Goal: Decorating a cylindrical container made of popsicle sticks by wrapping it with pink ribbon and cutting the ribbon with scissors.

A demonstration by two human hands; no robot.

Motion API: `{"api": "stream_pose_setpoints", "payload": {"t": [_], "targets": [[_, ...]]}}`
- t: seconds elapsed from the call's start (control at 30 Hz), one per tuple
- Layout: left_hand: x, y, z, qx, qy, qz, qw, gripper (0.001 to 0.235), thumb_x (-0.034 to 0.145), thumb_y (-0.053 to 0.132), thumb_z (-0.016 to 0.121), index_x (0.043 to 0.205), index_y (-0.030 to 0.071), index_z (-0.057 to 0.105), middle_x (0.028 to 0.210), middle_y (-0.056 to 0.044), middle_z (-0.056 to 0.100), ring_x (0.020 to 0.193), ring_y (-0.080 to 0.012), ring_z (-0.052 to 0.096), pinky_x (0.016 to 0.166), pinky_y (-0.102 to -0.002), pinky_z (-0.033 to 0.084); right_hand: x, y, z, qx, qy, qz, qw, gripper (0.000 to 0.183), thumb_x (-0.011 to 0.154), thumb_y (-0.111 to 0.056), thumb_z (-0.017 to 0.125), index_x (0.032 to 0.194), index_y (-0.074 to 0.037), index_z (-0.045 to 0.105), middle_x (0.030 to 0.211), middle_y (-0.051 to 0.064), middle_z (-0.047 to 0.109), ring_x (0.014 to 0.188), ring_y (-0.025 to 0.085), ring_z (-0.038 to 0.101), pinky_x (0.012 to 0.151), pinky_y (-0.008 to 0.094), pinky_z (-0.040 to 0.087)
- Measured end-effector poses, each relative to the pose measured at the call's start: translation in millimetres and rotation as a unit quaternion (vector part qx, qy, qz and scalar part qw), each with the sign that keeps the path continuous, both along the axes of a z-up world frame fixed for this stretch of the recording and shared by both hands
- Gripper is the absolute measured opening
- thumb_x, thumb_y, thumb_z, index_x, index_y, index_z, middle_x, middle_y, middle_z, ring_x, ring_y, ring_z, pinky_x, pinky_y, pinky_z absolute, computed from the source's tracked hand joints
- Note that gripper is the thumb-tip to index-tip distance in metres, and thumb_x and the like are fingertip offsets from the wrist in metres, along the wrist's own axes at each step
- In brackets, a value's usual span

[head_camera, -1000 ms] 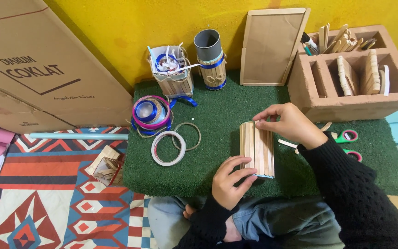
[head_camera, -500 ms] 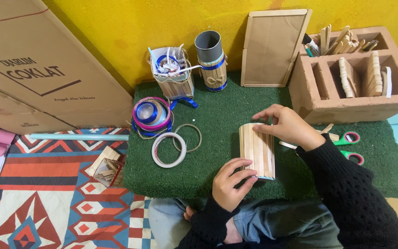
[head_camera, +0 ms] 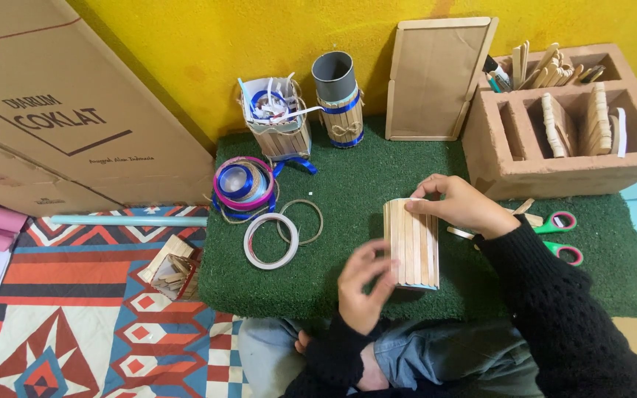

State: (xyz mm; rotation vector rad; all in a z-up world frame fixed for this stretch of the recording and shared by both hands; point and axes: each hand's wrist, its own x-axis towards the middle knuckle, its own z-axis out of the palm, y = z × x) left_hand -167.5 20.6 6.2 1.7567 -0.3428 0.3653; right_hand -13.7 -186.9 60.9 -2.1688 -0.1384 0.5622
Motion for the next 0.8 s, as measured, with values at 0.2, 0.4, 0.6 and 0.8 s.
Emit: {"api": "stream_pose_setpoints", "payload": {"t": [0.2,0.4,0.6,0.8], "targets": [[45,-13,-18,-0.229,0.208,-0.056,0.949,0.066,0.107,0.029,0.050,0.161,0.002,0.022,0.168,-0.030,0.004,0.153,-0.0494,-0.002,0.124,-0.061,0.008,-12,2,-1,0.079,-0.086,-0.019,0.993,0.028,0.086,-0.030,0.083,0.101,-0.006,0.084,0.110,0.007,0.072,0.087,0.021,0.052,0.077,0.038,0.045],[50,-19,-4,-0.267,0.242,-0.064,0.931,0.076,0.108,0.034,0.048,0.165,0.005,0.007,0.169,-0.027,-0.007,0.154,-0.0456,-0.011,0.124,-0.059,0.002,-73,3,-1,0.266,-0.284,-0.181,0.903,0.044,0.111,-0.014,0.042,0.153,-0.001,0.043,0.162,0.019,0.039,0.149,0.036,0.035,0.121,0.052,0.027],[52,-39,-6,-0.206,0.253,-0.100,0.940,0.077,0.108,0.035,0.048,0.167,0.012,0.004,0.170,-0.023,-0.010,0.155,-0.0406,-0.011,0.124,-0.055,-0.001,-123,36,-66,0.322,-0.154,-0.241,0.903,0.057,0.111,-0.021,0.032,0.165,-0.012,0.019,0.171,0.016,0.018,0.155,0.033,0.017,0.124,0.052,0.018],[46,-39,-10,-0.196,0.238,-0.107,0.945,0.073,0.109,0.023,0.044,0.166,0.014,-0.001,0.170,-0.026,-0.001,0.156,-0.0436,0.001,0.125,-0.056,0.005,-123,46,-44,0.341,-0.131,-0.201,0.909,0.060,0.109,-0.020,0.035,0.166,-0.017,0.016,0.170,0.024,0.016,0.154,0.038,0.019,0.122,0.056,0.018]]}}
